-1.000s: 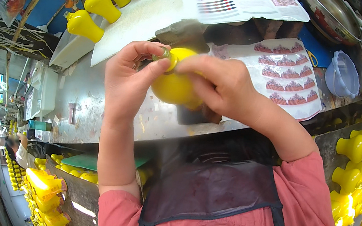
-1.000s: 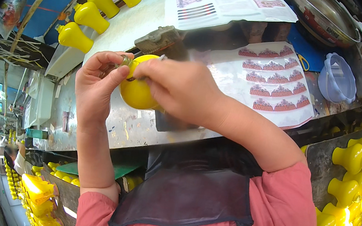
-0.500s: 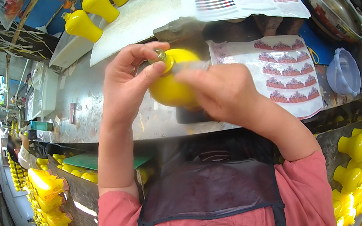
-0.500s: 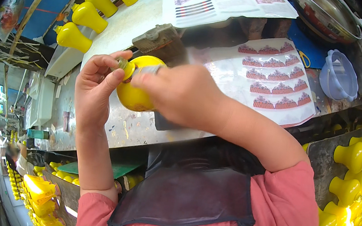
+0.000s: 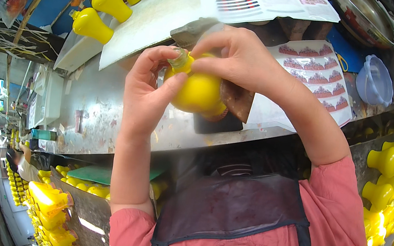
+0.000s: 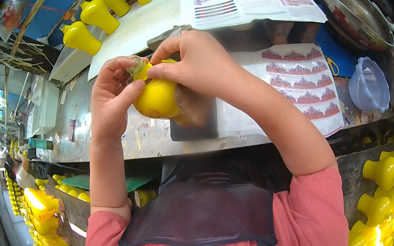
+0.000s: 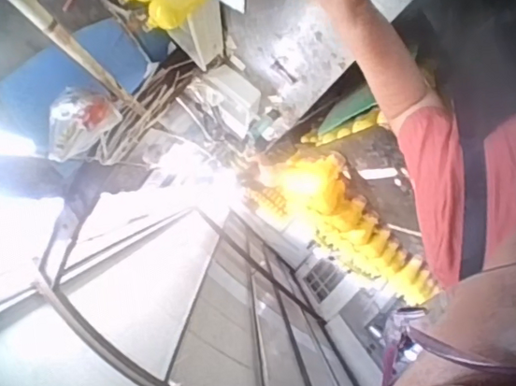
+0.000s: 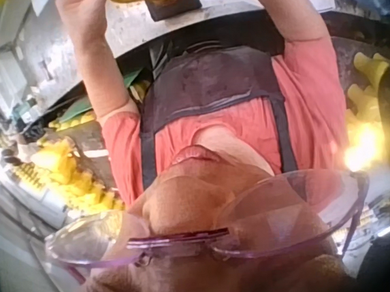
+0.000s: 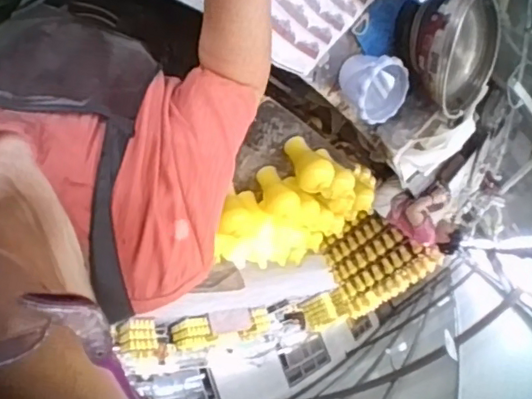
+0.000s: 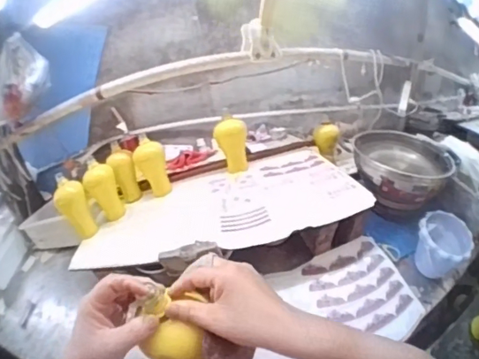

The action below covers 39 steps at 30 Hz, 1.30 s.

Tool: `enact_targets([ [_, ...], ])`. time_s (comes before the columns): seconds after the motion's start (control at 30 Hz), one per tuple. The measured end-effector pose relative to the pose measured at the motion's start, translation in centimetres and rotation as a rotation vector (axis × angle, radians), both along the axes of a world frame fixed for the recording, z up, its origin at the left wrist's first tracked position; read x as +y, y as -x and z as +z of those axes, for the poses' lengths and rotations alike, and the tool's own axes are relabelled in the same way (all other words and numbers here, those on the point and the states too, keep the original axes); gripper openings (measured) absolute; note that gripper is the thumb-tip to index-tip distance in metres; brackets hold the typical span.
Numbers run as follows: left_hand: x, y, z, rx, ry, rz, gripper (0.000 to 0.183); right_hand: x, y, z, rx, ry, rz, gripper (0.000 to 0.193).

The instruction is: The person applies adhesive labels to yellow plastic bottles. They peel a label from a sheet, position it on the bottle, and smooth it down with their fingers. The person repeats this process for multiple bottles, handling them one at a time.

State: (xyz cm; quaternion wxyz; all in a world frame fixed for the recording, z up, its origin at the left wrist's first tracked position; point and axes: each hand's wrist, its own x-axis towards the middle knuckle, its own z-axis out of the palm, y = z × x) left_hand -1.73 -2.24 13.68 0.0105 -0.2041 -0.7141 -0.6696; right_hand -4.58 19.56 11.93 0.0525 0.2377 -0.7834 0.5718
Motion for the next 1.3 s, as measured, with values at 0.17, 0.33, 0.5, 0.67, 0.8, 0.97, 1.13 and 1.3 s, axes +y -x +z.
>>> enact_targets([
  [0.17,-0.1,0.0,-0.5,0.033,0.004,0.006,0.031,-0.3,0.1,0.9,-0.049,-0.020,0.032,0.030],
  [0.33,0.0,0.0,-0.4,0.042,0.023,0.007,0.031,0.0,0.3,0.2,-0.029,-0.027,0.039,0.030],
  [0.5,0.1,-0.1,0.3,-0.030,-0.016,0.026,0.028,0.1,-0.5,1.1,0.052,-0.030,-0.033,0.025],
  [0.67,0.3,0.6,1.3,0.017,0.240,0.140,0.019,-1.1,-4.8,0.9,0.501,-0.109,-0.122,0.019],
  [0.8,0.5,0.6,1.9,-0.050,0.161,0.130,0.017,-1.2,-5.0,-0.5,0.545,-0.201,-0.074,0.024],
  [0.97,0.7,-0.1,2.1,-0.024,0.071,0.122,0.016,-0.4,-4.2,-0.8,0.565,-0.127,-0.231,0.023],
  [1.13,1.4,-0.6,1.8,0.034,0.162,0.180,0.015,-0.7,-6.0,-0.7,0.687,-0.270,-0.026,0.030],
  [1.3,0.7,-0.4,2.2,-0.038,0.117,0.140,0.014,-0.2,-5.4,-1.3,0.664,-0.192,-0.195,0.028],
])
